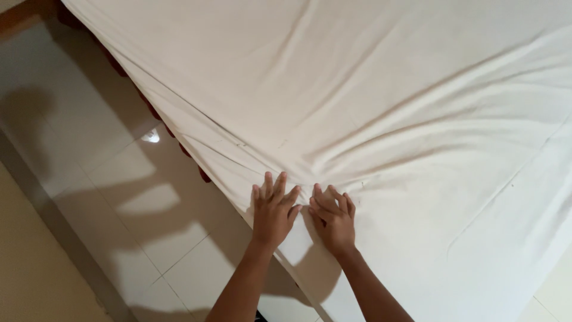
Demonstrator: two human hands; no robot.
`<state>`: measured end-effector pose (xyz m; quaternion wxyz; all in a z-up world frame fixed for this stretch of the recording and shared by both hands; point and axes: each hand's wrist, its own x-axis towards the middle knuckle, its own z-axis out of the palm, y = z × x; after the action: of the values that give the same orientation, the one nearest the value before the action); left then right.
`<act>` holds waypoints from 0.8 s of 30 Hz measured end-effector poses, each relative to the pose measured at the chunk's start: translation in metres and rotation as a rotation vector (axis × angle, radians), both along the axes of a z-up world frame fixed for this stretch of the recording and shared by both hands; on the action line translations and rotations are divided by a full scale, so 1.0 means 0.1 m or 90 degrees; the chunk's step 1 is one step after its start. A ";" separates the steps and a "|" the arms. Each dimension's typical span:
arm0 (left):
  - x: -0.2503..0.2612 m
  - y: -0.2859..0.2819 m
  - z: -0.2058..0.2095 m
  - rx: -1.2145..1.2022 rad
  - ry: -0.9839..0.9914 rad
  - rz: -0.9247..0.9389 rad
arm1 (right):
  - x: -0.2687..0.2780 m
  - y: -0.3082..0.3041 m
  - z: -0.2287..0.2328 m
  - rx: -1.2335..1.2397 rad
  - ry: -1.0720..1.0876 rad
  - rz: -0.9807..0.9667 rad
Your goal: The person fits a white fitted sheet over a hotel bed mattress, pulling the elastic corners over each mattress corner one at a time and smoothing the sheet surface with both hands. They work around the bed, tucking the corners and pressing the fabric flat.
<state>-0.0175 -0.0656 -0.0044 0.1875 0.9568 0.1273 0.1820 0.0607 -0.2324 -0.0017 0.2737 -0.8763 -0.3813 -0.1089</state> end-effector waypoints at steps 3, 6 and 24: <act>0.02 -0.01 -0.02 0.013 -0.009 0.004 | 0.00 0.02 0.04 0.035 0.073 -0.004; 0.01 -0.03 -0.05 0.023 -0.033 0.010 | -0.02 0.03 0.05 0.072 0.109 -0.022; 0.08 -0.20 -0.01 0.041 -0.067 -0.057 | -0.06 -0.04 0.25 0.058 0.110 -0.034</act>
<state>-0.0095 -0.0860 -0.0057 0.1710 0.9563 0.0681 0.2272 0.0545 -0.2368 0.0236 0.3425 -0.8788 -0.3274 -0.0573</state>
